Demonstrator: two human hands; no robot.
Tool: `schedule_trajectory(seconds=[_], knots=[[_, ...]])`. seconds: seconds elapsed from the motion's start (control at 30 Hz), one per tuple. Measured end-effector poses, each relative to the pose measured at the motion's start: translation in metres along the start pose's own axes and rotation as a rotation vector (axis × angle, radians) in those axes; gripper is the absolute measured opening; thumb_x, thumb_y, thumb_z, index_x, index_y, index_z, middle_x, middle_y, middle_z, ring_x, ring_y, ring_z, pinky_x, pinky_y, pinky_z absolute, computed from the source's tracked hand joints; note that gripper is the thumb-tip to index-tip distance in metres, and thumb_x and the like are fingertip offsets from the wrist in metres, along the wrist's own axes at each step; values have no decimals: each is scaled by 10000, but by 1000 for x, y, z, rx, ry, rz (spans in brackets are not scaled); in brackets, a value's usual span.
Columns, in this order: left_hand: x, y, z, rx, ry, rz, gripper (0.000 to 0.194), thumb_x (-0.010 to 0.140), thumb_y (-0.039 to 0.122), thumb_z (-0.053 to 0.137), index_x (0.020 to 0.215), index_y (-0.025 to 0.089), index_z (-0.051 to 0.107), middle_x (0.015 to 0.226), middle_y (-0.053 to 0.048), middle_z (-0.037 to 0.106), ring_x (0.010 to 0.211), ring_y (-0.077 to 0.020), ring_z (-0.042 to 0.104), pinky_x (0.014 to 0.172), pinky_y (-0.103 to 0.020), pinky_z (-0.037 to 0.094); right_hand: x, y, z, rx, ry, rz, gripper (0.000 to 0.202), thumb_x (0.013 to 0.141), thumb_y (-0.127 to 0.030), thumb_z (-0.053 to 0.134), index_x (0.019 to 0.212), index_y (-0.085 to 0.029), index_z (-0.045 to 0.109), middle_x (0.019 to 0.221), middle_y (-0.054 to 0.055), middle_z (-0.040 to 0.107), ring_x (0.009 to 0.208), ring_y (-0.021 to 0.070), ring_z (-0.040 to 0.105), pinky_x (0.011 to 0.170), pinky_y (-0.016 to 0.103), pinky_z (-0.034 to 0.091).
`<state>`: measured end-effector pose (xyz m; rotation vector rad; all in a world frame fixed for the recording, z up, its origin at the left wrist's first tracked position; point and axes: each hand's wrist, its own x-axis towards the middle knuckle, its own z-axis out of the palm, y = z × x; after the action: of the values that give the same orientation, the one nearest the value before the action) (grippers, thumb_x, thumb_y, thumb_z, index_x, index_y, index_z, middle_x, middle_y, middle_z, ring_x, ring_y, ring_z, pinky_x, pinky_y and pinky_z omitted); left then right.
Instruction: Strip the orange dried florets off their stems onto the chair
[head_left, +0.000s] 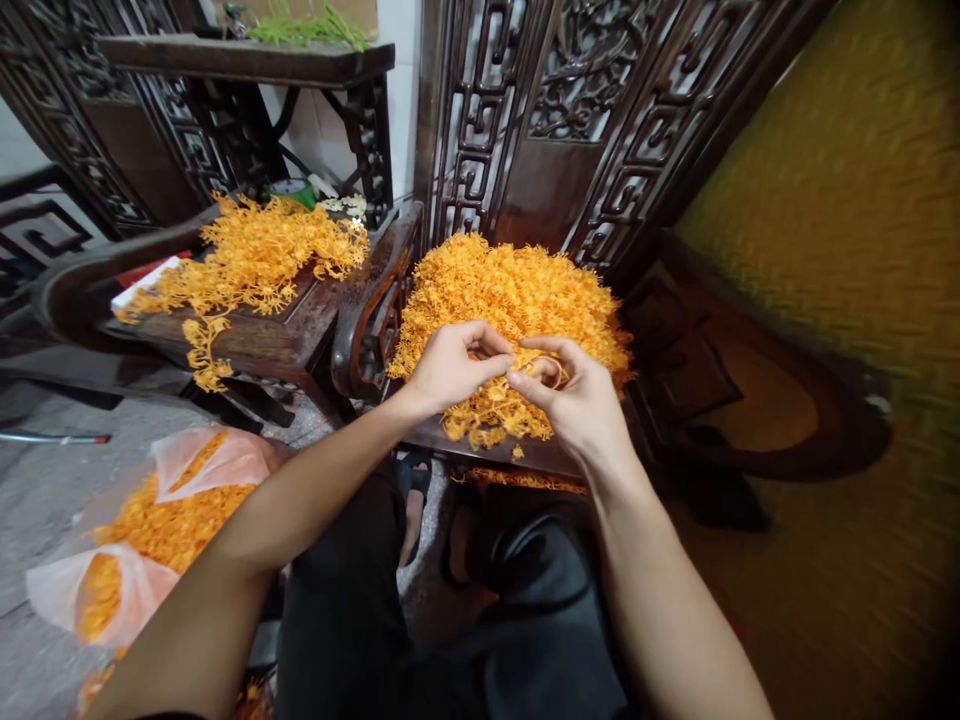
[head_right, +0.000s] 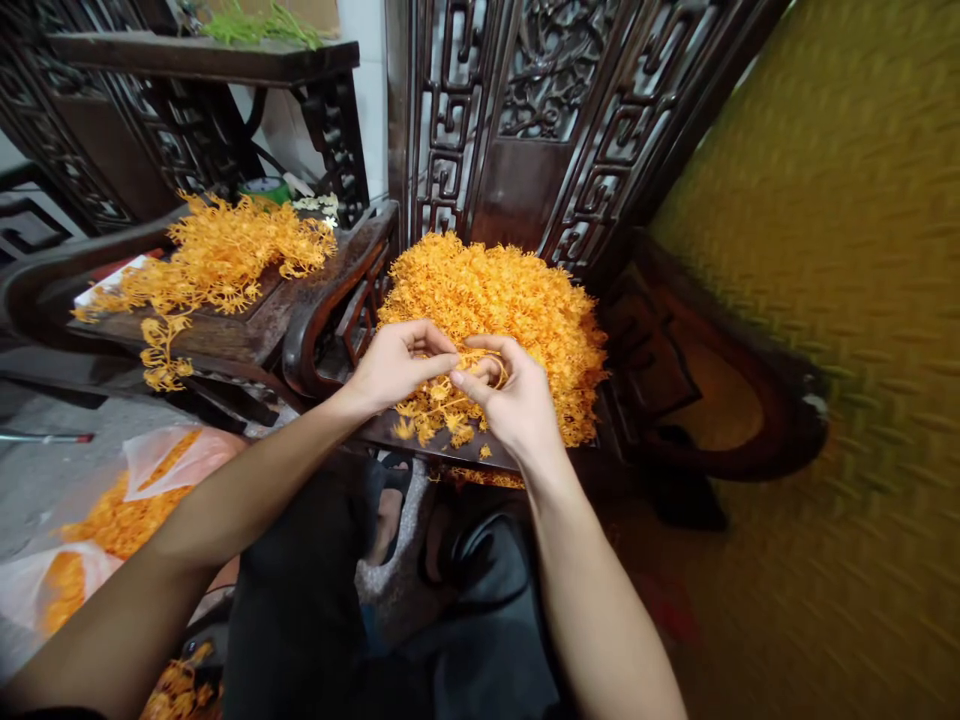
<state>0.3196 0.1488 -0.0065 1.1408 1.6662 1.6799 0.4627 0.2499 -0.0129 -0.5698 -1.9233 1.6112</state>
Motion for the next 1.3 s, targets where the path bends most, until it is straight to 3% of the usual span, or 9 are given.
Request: schedule_trajectory(seconds=[0.2, 0.4, 0.53, 0.7, 0.83, 1.0, 1.1, 1.2, 1.3], knots=[[13, 2, -38, 157, 424, 142, 96, 841, 143, 621, 873, 188, 699, 758, -19, 682, 674, -123, 625, 650, -268, 539, -7, 2, -16, 12, 86, 44, 522, 659, -441, 906, 1000, -230, 573, 677, -53, 537, 525, 106, 529, 473, 241, 444], [-12, 6, -15, 465, -146, 207, 151, 878, 189, 615, 837, 195, 760, 960, -55, 754, 915, -178, 689, 892, -345, 535, -5, 11, -24, 62, 90, 99, 664, 658, -570, 890, 1096, -244, 513, 805, -42, 570, 501, 130, 621, 487, 293, 542], [-17, 6, 0, 568, -217, 233, 189, 885, 353, 686, 885, 178, 756, 935, -61, 733, 830, -173, 650, 820, -329, 500, -7, 10, -19, 19, 55, 65, 564, 770, -557, 817, 1137, -225, 547, 709, -53, 555, 517, 128, 597, 491, 263, 472], [-8, -2, 1, 440, -98, 140, 161, 886, 305, 658, 832, 162, 710, 837, -26, 716, 741, -136, 600, 720, -274, 452, -10, 8, -17, 43, -24, 34, 488, 830, -498, 774, 1203, -230, 608, 710, -43, 554, 580, 110, 513, 510, 241, 393], [-7, -5, 7, 362, 12, 52, 126, 867, 267, 631, 816, 164, 685, 806, -13, 711, 710, -127, 592, 683, -259, 445, -8, 8, -15, 97, -102, 47, 592, 766, -479, 828, 1250, -230, 593, 930, 32, 693, 714, 137, 585, 609, 267, 464], [-8, -4, 14, 353, 15, 41, 90, 823, 226, 645, 754, 168, 641, 765, -5, 698, 696, -123, 599, 674, -256, 449, -7, 6, -10, 23, -47, 66, 670, 652, -441, 909, 1195, -203, 596, 830, 13, 696, 642, 137, 568, 557, 265, 430], [2, -1, 1, 398, 96, 136, 104, 825, 215, 631, 731, 177, 609, 767, -7, 692, 683, -116, 586, 673, -256, 447, -12, 1, -12, 23, -133, 136, 717, 612, -394, 928, 1206, -195, 580, 790, 6, 700, 593, 128, 543, 528, 259, 401], [18, -5, -26, 400, 420, 192, 118, 818, 205, 622, 718, 187, 563, 758, -8, 672, 695, -110, 576, 689, -249, 451, -17, 0, -19, 62, -209, 237, 777, 570, -347, 944, 1226, -182, 562, 742, 2, 691, 593, 135, 550, 537, 259, 404], [24, -17, -42, 191, 414, -64, 153, 786, 203, 625, 702, 199, 497, 672, 2, 629, 606, -102, 551, 594, -230, 429, -16, 7, -27, 88, -82, 220, 783, 548, -331, 947, 1221, -190, 572, 774, 4, 687, 589, 122, 528, 521, 249, 379]])
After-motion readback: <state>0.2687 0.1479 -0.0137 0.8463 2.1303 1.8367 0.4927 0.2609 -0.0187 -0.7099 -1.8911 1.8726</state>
